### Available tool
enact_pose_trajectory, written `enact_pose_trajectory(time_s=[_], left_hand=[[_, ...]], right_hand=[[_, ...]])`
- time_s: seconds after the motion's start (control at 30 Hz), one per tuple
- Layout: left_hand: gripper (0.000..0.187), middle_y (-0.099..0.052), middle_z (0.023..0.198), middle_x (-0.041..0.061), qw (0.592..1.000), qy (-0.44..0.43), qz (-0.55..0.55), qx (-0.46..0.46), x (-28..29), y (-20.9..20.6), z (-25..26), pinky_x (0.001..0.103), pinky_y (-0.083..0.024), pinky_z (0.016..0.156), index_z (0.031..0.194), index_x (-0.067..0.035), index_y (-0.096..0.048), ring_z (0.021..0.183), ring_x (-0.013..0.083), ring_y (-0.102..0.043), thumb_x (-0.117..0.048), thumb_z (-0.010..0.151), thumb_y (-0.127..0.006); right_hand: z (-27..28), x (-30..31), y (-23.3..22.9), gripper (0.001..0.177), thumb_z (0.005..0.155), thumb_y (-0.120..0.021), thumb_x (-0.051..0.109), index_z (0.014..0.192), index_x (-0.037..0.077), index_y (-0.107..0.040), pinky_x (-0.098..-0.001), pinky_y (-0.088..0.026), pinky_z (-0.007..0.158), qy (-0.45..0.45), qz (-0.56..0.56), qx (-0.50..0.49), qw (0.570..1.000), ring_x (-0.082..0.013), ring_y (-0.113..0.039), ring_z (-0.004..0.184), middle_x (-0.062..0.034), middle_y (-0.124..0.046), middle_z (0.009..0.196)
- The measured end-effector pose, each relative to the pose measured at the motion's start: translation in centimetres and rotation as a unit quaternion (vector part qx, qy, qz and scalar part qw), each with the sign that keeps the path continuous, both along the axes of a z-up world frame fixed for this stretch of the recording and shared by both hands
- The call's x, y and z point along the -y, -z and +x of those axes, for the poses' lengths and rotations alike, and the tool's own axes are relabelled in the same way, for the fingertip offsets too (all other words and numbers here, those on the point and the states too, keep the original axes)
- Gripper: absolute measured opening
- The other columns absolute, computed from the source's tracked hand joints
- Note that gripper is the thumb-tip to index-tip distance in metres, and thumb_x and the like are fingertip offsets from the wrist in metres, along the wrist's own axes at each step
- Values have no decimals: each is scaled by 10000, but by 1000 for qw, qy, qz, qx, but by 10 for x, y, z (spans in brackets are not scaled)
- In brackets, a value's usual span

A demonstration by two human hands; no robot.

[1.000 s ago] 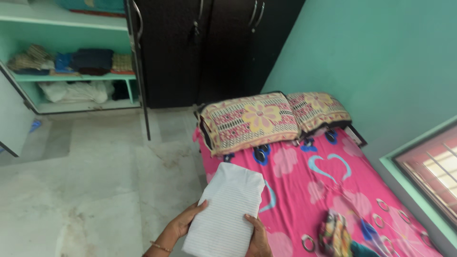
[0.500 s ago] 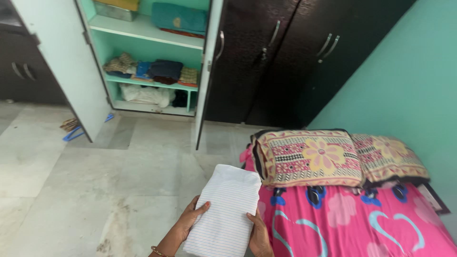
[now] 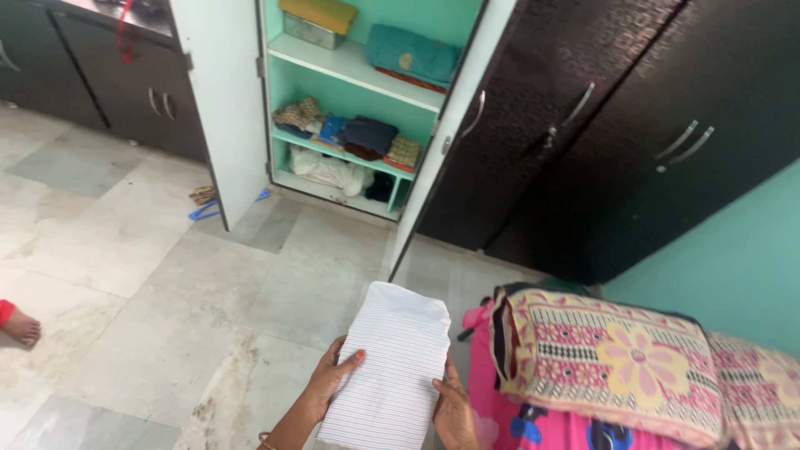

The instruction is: The person folds a white striped shirt on a bed, smoothing and aligning the fabric before folding it into a compact rectangle. The folded shirt is then carried to a wardrobe and placed on a shelf among other folded clothes.

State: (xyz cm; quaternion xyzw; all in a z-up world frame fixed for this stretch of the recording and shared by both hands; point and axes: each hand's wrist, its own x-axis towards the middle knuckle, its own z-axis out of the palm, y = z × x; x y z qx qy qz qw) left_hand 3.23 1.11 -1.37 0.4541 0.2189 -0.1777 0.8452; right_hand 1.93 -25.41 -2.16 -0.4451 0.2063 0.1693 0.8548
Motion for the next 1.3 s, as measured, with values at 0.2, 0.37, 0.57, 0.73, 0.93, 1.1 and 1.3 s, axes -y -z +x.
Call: enact_pose_trajectory(time_s=[0.2,0.37,0.57,0.73,0.93,1.1,1.3], left_hand=[[730,-697,1269,180,998,-33,58,-19,7,-2,58,350,-584,864,1461,-74,-484,1099,264,-689,-244,822,-794],[729,-682,1257,215,998,-31,2,-48,6,-15,103,411,-560,895,1479,-91,-468,1104,310,-676,-233,813,-726],[813,-628,1346,208,1000,-19,-3,-24,4,-25,148,393,-520,1013,1528,-111,-395,1216,309,-629,-137,757,-655],[783,-624,1368,185,1000,-26,7,15,-7,-36,192,361,-522,1016,1529,-94,-401,1234,275,-622,-127,784,-638],[711,-657,1319,202,998,-51,-27,17,-42,-31,251,397,-539,978,1515,-83,-425,1191,290,-644,-99,832,-622],[707,-653,1383,166,999,-45,8,24,-87,-16,308,348,-500,1025,1525,-85,-433,1222,253,-643,-86,849,-640],[785,-616,1446,176,999,-38,-30,9,-142,-20,380,372,-484,1069,1542,-147,-383,1294,274,-608,-133,823,-699]], right_hand=[[85,12,47,927,714,-659,-53,1558,-6,-277,-491,-241,1206,-51,0,76,996,-342,-387,1482,-248,-490,1529],[149,23,69,912,703,-643,-107,1539,10,-296,-494,-274,1203,-82,10,81,993,-330,-434,1446,-242,-520,1492],[206,24,37,900,720,-621,-100,1546,47,-295,-481,-327,1185,-107,-10,53,993,-331,-472,1418,-233,-545,1470],[253,2,-1,894,744,-637,-68,1562,83,-310,-465,-334,1178,-129,-14,46,991,-307,-453,1414,-191,-543,1459],[315,-35,-7,879,759,-656,-34,1564,92,-325,-458,-316,1188,-142,-39,39,988,-290,-460,1420,-153,-562,1470],[381,-80,14,868,760,-647,-36,1562,53,-327,-474,-317,1181,-124,-74,34,989,-281,-468,1430,-171,-588,1469],[464,-134,23,877,744,-657,-70,1548,25,-319,-446,-349,1178,-111,-58,42,991,-317,-511,1400,-237,-586,1452]])
